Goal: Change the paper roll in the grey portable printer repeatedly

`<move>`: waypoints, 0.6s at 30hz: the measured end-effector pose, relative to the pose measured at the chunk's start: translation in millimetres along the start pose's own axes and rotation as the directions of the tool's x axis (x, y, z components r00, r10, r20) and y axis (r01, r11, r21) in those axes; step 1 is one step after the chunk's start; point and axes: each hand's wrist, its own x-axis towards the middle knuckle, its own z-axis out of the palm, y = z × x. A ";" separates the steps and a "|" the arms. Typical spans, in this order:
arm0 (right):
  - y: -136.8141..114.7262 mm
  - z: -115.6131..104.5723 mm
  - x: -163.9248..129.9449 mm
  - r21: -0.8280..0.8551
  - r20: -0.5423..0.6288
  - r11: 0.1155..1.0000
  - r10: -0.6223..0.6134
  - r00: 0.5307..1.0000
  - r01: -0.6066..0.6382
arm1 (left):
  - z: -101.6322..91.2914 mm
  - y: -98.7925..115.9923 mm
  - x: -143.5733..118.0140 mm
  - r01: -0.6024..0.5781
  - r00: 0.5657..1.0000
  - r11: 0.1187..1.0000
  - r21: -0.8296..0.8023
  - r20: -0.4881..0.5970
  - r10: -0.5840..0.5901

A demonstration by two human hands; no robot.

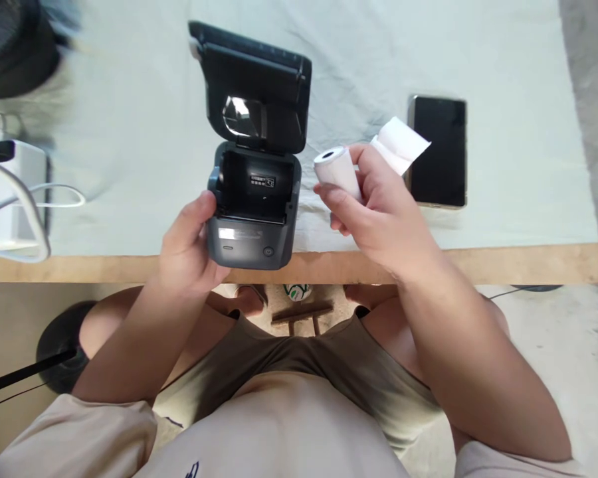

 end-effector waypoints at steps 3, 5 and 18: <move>-5.4 0.8 -5.5 -0.076 -0.044 0.973 -0.220 0.975 0.216 | 0.1 -0.8 0.0 -0.007 0.999 1.000 0.020 -0.036 0.008; -13.3 3.4 -10.3 -0.216 -0.121 0.901 -0.407 0.905 0.376 | 0.5 -0.8 -0.4 -0.013 0.998 0.999 0.039 -0.059 0.015; -70.8 33.3 -1.9 -0.838 -0.018 0.537 -0.207 0.978 0.098 | 5.0 5.5 -7.9 -0.010 0.999 0.989 0.146 -0.040 0.017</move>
